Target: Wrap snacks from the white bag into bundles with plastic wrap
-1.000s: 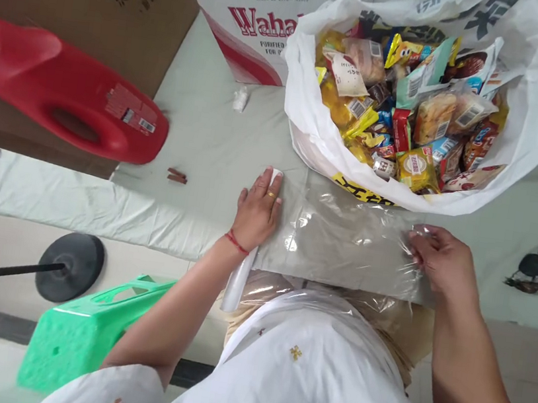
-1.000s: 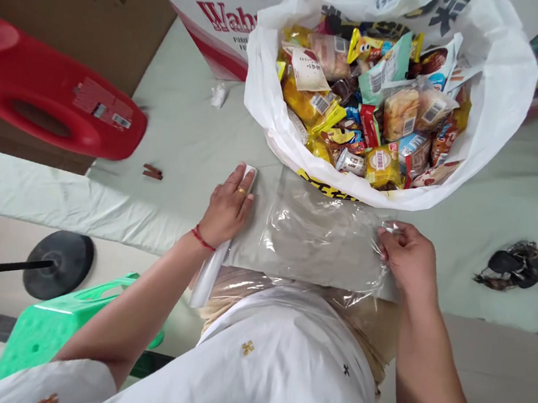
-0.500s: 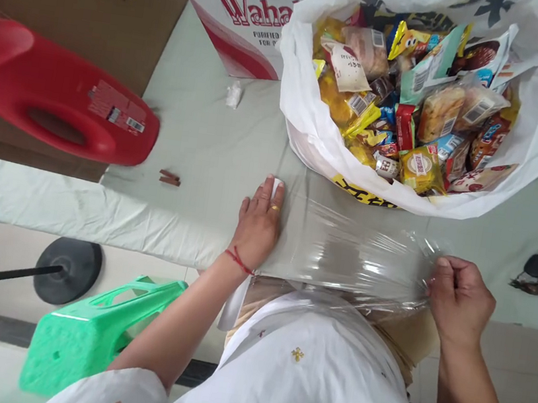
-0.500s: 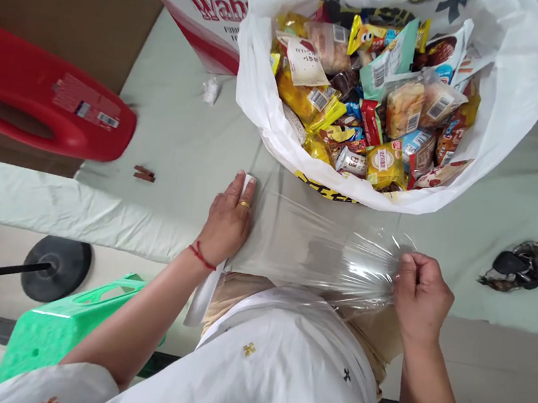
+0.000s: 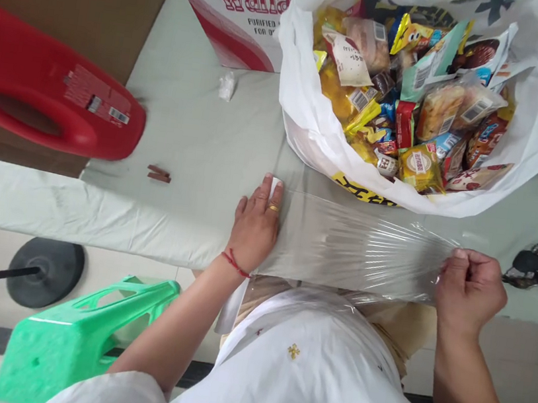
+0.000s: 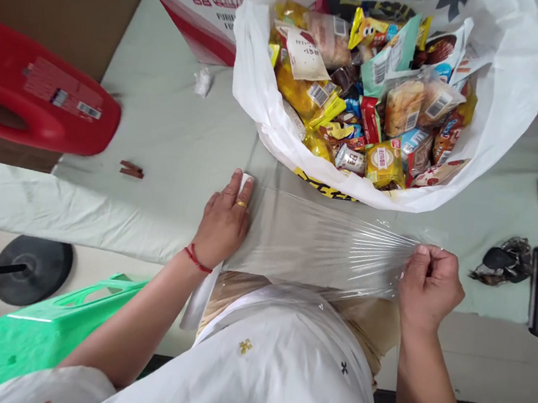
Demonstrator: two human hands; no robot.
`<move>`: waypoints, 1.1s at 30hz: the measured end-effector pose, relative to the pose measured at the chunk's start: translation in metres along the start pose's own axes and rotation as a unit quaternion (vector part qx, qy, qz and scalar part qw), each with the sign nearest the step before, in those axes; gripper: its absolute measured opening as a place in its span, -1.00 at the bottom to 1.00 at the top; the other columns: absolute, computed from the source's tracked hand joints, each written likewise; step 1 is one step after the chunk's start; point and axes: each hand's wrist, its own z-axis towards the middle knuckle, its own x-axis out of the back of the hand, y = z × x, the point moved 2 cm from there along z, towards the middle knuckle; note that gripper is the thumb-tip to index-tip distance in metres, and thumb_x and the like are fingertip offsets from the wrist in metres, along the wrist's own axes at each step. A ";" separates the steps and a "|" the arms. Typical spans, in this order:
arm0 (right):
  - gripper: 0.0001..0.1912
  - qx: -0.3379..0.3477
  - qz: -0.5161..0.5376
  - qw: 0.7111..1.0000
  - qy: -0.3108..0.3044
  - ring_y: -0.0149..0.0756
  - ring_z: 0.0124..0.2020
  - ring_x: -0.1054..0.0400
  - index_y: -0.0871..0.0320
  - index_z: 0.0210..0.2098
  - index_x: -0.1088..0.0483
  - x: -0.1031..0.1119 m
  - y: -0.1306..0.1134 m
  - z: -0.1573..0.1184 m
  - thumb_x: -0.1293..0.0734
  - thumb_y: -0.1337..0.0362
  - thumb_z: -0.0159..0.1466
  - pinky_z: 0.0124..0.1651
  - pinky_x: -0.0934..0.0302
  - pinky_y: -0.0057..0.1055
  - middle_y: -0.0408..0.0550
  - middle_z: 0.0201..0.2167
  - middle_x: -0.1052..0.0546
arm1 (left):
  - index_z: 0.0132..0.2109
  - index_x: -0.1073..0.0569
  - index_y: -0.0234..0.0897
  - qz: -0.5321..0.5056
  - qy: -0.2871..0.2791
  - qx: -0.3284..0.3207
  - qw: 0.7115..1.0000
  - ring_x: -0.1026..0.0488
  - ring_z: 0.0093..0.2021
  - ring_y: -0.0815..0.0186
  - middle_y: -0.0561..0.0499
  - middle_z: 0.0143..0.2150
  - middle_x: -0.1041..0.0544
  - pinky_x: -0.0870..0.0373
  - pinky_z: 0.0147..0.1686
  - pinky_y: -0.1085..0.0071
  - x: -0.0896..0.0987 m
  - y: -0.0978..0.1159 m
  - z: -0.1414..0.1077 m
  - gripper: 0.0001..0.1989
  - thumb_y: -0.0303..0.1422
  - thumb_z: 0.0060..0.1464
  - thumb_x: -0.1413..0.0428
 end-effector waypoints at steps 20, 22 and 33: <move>-0.34 0.485 -0.142 0.803 -0.317 0.07 0.57 -0.06 0.20 0.57 -0.09 -0.105 -0.087 -0.045 -0.10 0.07 0.58 0.57 0.06 0.22 0.13 0.55 -0.18 | 0.52 -0.17 -0.43 -0.044 0.048 0.037 0.997 -0.24 0.48 -0.18 -0.47 0.56 -0.16 -0.30 0.36 -0.10 0.011 0.006 0.008 -0.33 -0.17 0.42 0.02; -0.33 0.494 -0.161 0.794 -0.314 0.05 0.58 -0.05 0.23 0.58 -0.05 -0.110 -0.078 -0.041 -0.10 0.08 0.59 0.58 0.09 0.21 0.15 0.56 -0.14 | 0.42 -0.30 -0.51 0.013 0.041 0.105 0.994 -0.31 0.38 -0.32 -0.53 0.44 -0.31 -0.36 0.26 -0.20 0.014 0.005 0.010 -0.32 -0.15 0.32 -0.11; -0.33 0.508 -0.191 0.793 -0.278 -0.03 0.57 -0.07 0.21 0.60 0.00 -0.105 -0.072 -0.042 -0.11 0.09 0.59 0.60 0.12 0.11 0.07 0.58 -0.11 | 0.26 -0.27 -0.55 0.069 0.021 0.329 0.942 -0.64 -0.03 -0.18 -0.41 -0.05 -0.64 -0.55 -0.08 0.05 0.056 -0.019 0.008 -0.50 -0.23 0.37 0.01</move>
